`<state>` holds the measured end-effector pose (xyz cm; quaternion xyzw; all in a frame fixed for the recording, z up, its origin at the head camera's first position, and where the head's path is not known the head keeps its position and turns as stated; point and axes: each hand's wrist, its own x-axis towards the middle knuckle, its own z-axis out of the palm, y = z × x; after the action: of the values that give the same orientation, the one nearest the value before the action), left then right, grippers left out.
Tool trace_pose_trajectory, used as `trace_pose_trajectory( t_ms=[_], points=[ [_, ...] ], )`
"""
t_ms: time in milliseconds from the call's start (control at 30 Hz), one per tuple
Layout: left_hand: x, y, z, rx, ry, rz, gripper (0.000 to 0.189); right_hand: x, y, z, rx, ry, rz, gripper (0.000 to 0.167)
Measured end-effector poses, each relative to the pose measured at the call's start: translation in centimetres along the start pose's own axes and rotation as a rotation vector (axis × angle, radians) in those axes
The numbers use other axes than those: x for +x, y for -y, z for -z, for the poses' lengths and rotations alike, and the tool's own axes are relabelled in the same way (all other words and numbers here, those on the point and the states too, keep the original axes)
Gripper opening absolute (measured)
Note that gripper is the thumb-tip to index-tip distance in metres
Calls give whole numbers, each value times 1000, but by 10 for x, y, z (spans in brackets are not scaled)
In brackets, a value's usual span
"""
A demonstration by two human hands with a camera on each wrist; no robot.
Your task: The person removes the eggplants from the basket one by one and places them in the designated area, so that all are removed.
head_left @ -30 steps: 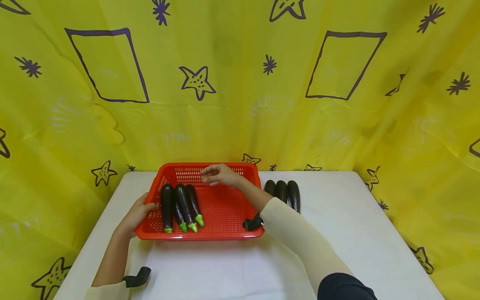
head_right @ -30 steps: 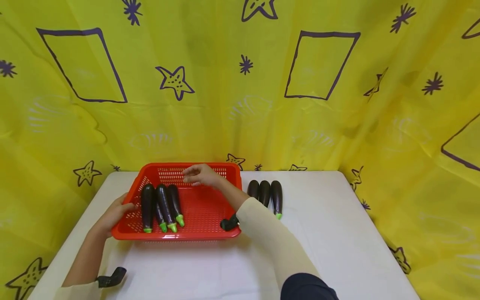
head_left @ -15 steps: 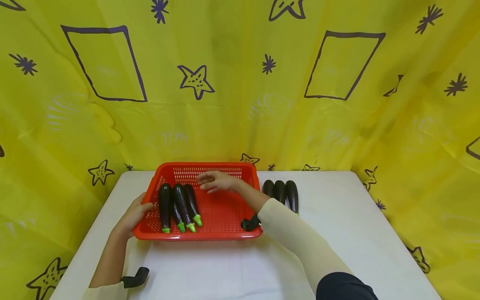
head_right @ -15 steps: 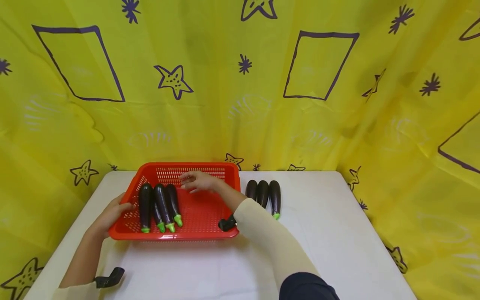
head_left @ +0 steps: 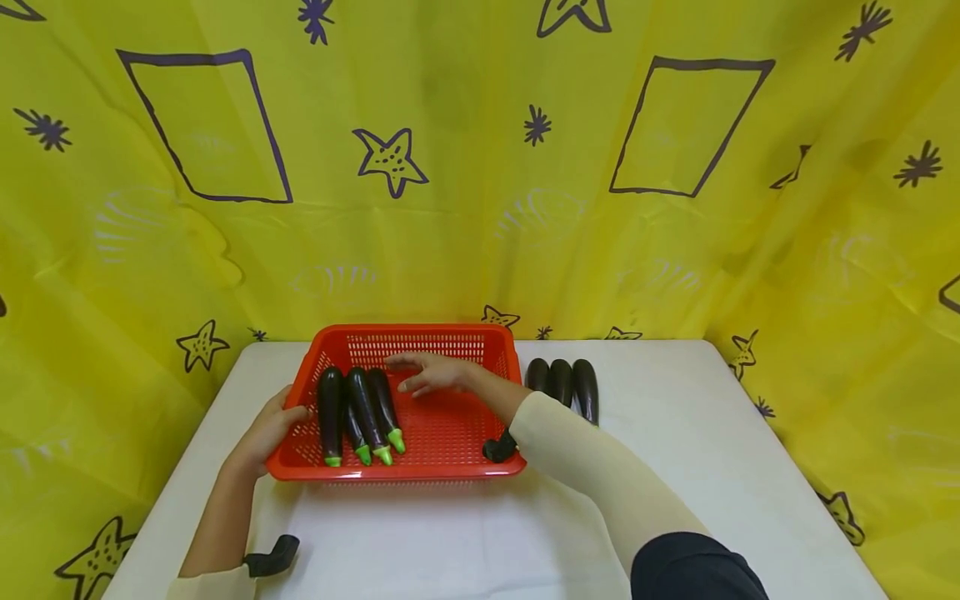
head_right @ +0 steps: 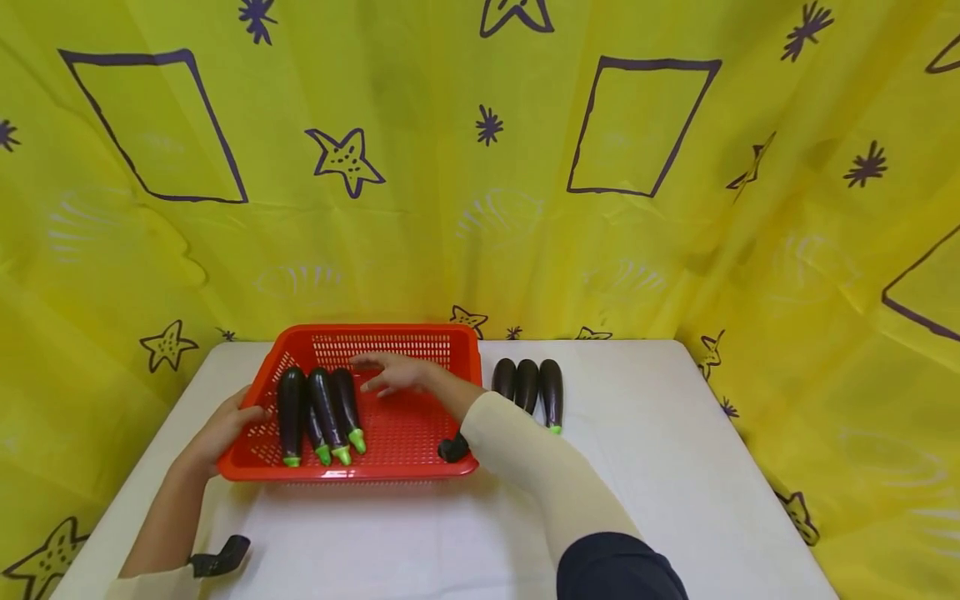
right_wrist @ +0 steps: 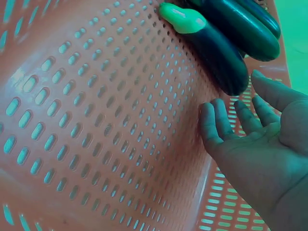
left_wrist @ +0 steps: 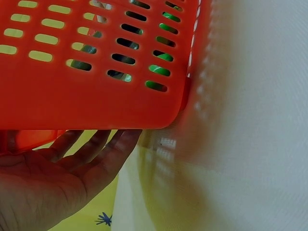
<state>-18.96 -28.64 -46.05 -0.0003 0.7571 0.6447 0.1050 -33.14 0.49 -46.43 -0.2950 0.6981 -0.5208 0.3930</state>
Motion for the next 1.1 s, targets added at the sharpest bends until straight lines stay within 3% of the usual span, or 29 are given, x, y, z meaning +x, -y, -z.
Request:
trace_pose_trajectory(
  t_ms=[433, 667, 933, 1100],
  points=[
    [1, -2, -1, -5, -6, 12, 53, 0, 1, 1, -58, 33, 13, 66],
    [-1, 0, -2, -1, 2, 21, 54, -2, -1, -1, -232, 78, 7, 67],
    [0, -1, -1, -1, -7, 13, 56, -4, 2, -1, -125, -2, -37, 58],
    [-1, -2, -1, 0, -16, 12, 55, -3, 3, 0, -167, 58, -26, 65]
  ],
)
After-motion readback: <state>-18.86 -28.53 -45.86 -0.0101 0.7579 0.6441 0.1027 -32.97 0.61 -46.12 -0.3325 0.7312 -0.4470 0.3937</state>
